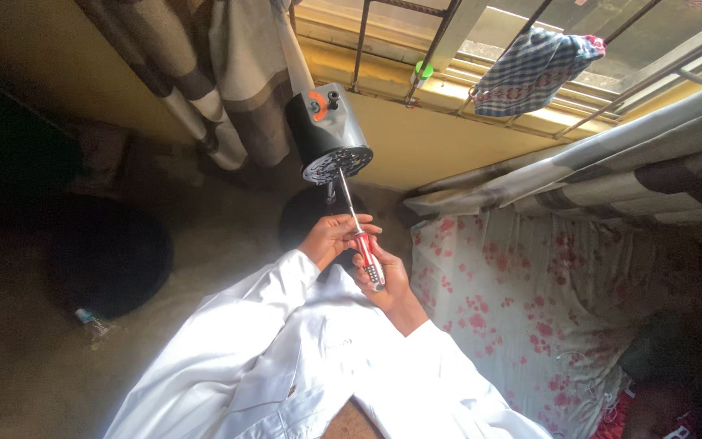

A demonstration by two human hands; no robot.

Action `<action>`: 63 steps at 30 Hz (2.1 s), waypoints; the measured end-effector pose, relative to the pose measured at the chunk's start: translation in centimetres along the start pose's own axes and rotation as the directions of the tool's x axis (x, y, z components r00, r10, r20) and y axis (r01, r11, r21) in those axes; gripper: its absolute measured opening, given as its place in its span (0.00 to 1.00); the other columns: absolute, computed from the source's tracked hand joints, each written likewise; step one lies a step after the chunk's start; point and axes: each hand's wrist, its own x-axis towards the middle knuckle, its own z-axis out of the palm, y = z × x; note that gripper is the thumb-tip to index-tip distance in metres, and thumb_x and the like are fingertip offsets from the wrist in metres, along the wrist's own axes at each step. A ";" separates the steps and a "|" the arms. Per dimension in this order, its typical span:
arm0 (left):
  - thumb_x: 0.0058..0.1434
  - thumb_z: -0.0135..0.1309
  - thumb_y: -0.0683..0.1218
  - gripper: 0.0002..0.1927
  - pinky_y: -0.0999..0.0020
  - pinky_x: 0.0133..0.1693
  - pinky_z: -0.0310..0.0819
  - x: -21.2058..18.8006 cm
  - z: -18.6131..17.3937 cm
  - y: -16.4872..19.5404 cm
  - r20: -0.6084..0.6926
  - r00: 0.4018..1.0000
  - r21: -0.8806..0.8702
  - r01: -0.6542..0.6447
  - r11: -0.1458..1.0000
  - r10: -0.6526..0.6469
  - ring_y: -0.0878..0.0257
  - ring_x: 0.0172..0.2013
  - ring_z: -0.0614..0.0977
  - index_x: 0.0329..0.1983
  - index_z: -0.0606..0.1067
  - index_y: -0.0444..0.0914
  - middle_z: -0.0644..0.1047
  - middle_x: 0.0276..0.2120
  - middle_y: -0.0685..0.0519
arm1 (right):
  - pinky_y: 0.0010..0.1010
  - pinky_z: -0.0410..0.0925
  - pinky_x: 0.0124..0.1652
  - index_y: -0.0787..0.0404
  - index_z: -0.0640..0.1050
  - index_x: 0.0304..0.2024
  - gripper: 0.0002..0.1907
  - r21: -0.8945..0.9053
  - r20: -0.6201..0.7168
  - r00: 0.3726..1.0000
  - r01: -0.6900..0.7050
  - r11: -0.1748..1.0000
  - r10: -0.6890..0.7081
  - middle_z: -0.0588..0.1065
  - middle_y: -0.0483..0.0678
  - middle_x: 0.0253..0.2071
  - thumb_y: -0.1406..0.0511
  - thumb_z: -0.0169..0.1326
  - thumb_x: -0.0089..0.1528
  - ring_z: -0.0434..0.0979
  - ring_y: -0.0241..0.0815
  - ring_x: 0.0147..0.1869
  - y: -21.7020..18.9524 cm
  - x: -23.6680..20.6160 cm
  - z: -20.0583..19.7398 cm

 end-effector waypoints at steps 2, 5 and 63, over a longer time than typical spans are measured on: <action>0.72 0.50 0.48 0.19 0.60 0.53 0.77 0.4 0.0 -0.8 -0.069 0.997 -0.065 -0.031 0.997 0.027 0.54 0.48 0.84 0.54 0.73 0.26 0.81 0.48 0.37 | 0.27 0.67 0.22 0.66 0.74 0.51 0.22 -0.260 -0.073 0.993 0.070 0.963 -0.092 0.77 0.54 0.32 0.54 0.42 0.70 0.75 0.44 0.24 0.2 0.0 0.6; 0.69 0.53 0.46 0.15 0.60 0.51 0.79 1.2 0.2 -1.6 -0.154 0.986 -0.063 -0.077 0.995 0.066 0.53 0.45 0.85 0.47 0.76 0.27 0.83 0.43 0.37 | 0.30 0.65 0.22 0.65 0.74 0.48 0.18 -0.715 -0.255 0.889 0.092 0.693 -0.381 0.77 0.53 0.33 0.55 0.49 0.69 0.73 0.44 0.23 1.0 0.0 2.2; 0.67 0.56 0.43 0.15 0.71 0.36 0.77 2.3 -0.8 -0.6 -0.178 0.984 -0.094 -0.043 0.995 0.026 0.68 0.28 0.79 0.51 0.76 0.27 0.82 0.38 0.41 | 0.31 0.70 0.27 0.72 0.74 0.46 0.15 -0.791 -0.282 0.721 0.199 0.578 -0.633 0.77 0.52 0.33 0.67 0.61 0.64 0.76 0.40 0.28 2.4 0.7 1.3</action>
